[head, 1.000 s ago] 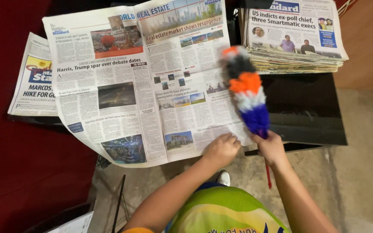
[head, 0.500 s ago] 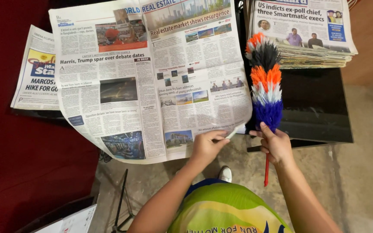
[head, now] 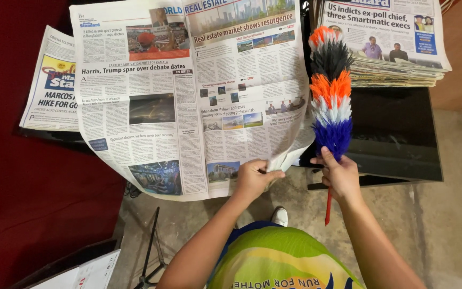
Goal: Dusting a stack of newspapers page by page using a feather duster.
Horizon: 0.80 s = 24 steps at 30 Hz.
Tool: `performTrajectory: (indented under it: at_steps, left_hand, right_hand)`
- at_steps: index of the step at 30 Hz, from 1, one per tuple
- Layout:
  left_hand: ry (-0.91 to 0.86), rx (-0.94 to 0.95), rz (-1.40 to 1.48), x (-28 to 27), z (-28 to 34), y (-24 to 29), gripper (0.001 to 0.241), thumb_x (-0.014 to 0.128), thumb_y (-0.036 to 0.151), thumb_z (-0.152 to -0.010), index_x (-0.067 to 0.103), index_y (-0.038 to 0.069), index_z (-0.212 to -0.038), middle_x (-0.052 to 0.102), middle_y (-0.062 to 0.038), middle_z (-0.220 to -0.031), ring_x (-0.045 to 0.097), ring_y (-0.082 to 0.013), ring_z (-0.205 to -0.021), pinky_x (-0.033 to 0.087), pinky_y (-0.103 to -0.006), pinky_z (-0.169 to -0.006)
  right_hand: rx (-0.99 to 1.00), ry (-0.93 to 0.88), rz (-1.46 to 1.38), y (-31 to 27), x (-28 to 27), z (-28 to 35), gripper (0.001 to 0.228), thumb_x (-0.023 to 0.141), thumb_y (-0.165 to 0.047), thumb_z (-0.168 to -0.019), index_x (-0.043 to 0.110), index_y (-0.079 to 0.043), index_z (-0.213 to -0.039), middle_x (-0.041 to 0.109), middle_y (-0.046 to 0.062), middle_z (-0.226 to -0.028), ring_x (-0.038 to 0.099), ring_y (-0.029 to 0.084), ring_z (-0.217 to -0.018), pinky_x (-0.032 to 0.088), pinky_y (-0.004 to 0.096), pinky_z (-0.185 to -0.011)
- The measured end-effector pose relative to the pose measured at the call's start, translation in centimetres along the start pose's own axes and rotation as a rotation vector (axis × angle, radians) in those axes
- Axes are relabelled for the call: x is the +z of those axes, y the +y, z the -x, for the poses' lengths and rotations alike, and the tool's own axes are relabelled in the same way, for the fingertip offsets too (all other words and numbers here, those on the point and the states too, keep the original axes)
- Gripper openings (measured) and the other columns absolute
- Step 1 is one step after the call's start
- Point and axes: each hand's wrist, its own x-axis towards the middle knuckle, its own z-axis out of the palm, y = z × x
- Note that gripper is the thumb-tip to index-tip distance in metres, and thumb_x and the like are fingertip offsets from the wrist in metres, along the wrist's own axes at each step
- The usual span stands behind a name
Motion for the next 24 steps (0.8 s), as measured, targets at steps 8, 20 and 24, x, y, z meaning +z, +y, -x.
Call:
performTrajectory:
  at_steps: [8,20,24]
  left_hand:
    - [0.037,-0.070,0.013,-0.4,-0.7,-3.0,0.032,0.081,0.039,-0.091,0.077,0.018,-0.067,0.062,0.003,-0.051,0.052,-0.0063,-0.052,0.042,-0.0234,-0.049]
    - [0.873,0.175,0.067,-17.2,3.0,-5.9,0.018,0.061,0.013,-0.104,0.078,0.007,-0.102,0.074,-0.006,-0.082,0.051,-0.0088,-0.076,0.044,-0.0289,-0.078]
    - [1.101,0.267,0.344,-19.2,5.9,-6.2,0.020,0.054,0.020,-0.110,0.069,0.008,-0.106,0.070,-0.002,-0.091,0.061,-0.0082,-0.085,0.054,-0.0251,-0.090]
  right_hand:
    - [0.007,0.084,0.157,3.3,-1.1,-5.3,0.048,0.079,-0.043,-0.097,0.060,0.000,-0.090,0.064,0.018,-0.070,0.028,0.005,-0.037,0.022,0.024,-0.031]
    - [-0.072,0.187,0.551,7.8,-3.1,-10.5,0.021,0.083,-0.036,-0.084,0.076,-0.016,-0.085,0.068,0.006,-0.070,0.063,0.018,-0.064,0.048,0.030,-0.062]
    - [-0.103,0.197,0.555,5.0,-1.5,-7.0,0.025,0.079,-0.031,-0.087,0.075,-0.007,-0.088,0.066,0.013,-0.073,0.067,0.025,-0.076,0.051,0.039,-0.071]
